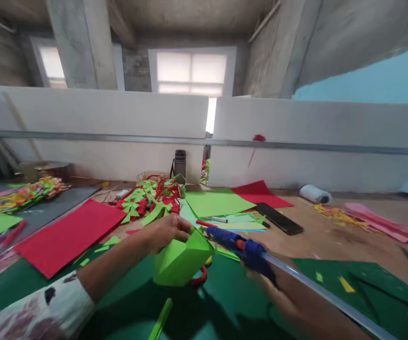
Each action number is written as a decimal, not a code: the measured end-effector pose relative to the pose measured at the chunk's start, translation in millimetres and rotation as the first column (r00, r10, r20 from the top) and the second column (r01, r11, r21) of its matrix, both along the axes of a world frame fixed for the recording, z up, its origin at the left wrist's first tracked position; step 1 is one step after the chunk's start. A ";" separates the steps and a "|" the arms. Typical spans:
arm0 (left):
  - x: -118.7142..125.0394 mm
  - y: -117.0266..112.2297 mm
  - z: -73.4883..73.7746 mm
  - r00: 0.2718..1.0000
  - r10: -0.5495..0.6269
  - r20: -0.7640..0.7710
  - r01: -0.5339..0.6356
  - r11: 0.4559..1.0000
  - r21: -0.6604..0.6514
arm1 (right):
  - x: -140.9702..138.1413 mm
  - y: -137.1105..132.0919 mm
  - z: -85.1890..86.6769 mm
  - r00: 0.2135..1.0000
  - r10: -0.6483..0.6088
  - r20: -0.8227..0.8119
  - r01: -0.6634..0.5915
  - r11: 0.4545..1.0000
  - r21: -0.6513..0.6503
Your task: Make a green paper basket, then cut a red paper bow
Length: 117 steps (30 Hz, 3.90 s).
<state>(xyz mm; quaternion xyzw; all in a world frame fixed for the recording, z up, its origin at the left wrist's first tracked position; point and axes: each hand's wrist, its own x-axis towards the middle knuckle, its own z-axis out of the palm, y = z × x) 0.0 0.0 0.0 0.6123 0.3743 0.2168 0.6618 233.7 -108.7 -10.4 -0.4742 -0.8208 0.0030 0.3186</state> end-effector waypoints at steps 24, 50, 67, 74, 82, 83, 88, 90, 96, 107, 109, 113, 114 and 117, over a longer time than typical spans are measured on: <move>1.5 -4.6 -4.7 0.999 -0.010 0.034 0.006 0.992 0.128 | 61.3 63.5 -29.0 0.716 -0.572 0.401 0.460 0.818 0.346; 8.5 -41.4 2.6 0.978 0.131 -0.162 0.091 0.431 0.898 | -15.4 23.9 28.9 0.965 0.232 -0.124 -0.231 0.973 0.022; 9.3 -43.6 -1.1 0.967 0.081 -0.241 0.194 0.380 0.904 | -26.9 29.1 12.3 0.966 0.236 0.103 -0.256 0.925 0.282; 11.7 -46.6 3.2 0.957 0.069 -0.283 0.237 0.380 0.894 | -27.7 29.4 10.8 0.957 0.213 0.196 -0.268 0.908 0.321; 14.1 -47.3 4.3 0.951 0.082 -0.299 0.256 0.340 0.905 | -29.4 29.1 6.7 0.953 0.130 0.274 -0.238 0.880 0.411; 14.7 -47.7 4.5 0.949 0.087 -0.304 0.259 0.339 0.904 | -29.6 29.4 5.8 0.953 0.130 0.275 -0.241 0.874 0.422; 17.2 -50.1 5.0 0.947 0.072 -0.314 0.271 0.346 0.898 | -29.1 32.3 1.9 0.952 0.132 0.276 -0.255 0.841 0.478; 17.7 -49.8 3.2 0.950 0.061 -0.305 0.267 0.344 0.900 | -28.5 33.9 1.6 0.952 0.135 0.276 -0.260 0.834 0.487; 18.0 -45.7 -5.0 0.955 0.078 -0.285 0.251 0.293 0.923 | -27.9 36.5 6.2 0.946 0.179 0.270 -0.290 0.838 0.461; 17.4 -43.2 -10.3 0.955 0.095 -0.282 0.244 0.297 0.923 | -29.7 37.6 -0.7 0.933 0.069 0.353 -0.273 0.776 0.569; 15.7 -42.4 -10.5 0.958 0.109 -0.265 0.227 0.276 0.934 | -28.9 38.6 -0.4 0.925 0.053 0.376 -0.283 0.755 0.592; 8.8 -45.1 -8.8 0.967 0.141 -0.214 0.188 0.175 0.966 | -33.0 37.4 5.2 0.897 0.012 0.441 -0.326 0.694 0.642; 6.3 -46.2 -8.4 0.969 0.148 -0.199 0.178 0.140 0.974 | -35.6 36.9 6.8 0.893 0.009 0.449 -0.335 0.680 0.653; -2.6 -49.7 -9.3 0.976 0.176 -0.130 0.131 0.006 0.991 | -46.3 36.1 9.8 0.892 0.034 0.452 -0.362 0.652 0.666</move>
